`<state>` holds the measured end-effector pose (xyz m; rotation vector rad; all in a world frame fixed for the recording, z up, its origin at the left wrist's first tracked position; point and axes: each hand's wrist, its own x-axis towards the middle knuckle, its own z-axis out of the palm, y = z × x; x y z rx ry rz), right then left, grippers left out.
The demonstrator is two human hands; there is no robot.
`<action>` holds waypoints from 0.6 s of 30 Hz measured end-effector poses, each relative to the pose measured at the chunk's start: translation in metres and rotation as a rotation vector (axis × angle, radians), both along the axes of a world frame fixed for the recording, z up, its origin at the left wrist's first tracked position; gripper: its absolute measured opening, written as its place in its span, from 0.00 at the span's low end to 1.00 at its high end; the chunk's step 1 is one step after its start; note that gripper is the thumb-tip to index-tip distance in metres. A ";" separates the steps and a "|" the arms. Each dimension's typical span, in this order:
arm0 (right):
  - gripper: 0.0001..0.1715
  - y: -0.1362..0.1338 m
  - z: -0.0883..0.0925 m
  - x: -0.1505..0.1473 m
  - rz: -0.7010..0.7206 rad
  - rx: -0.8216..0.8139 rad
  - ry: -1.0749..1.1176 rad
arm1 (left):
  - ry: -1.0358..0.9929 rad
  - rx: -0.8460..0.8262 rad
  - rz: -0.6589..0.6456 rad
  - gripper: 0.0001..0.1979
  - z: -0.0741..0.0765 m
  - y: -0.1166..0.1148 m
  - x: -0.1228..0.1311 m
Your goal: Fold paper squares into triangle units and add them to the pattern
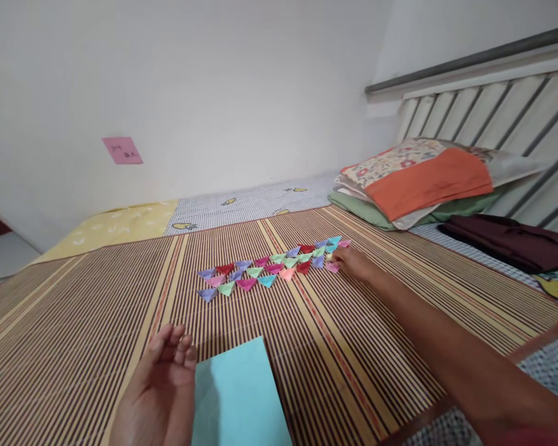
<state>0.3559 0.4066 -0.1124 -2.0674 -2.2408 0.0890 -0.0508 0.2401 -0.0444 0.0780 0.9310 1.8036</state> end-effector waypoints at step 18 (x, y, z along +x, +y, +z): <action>0.19 -0.002 0.003 -0.008 0.018 0.039 -0.097 | 0.000 0.005 0.014 0.14 -0.001 -0.002 0.001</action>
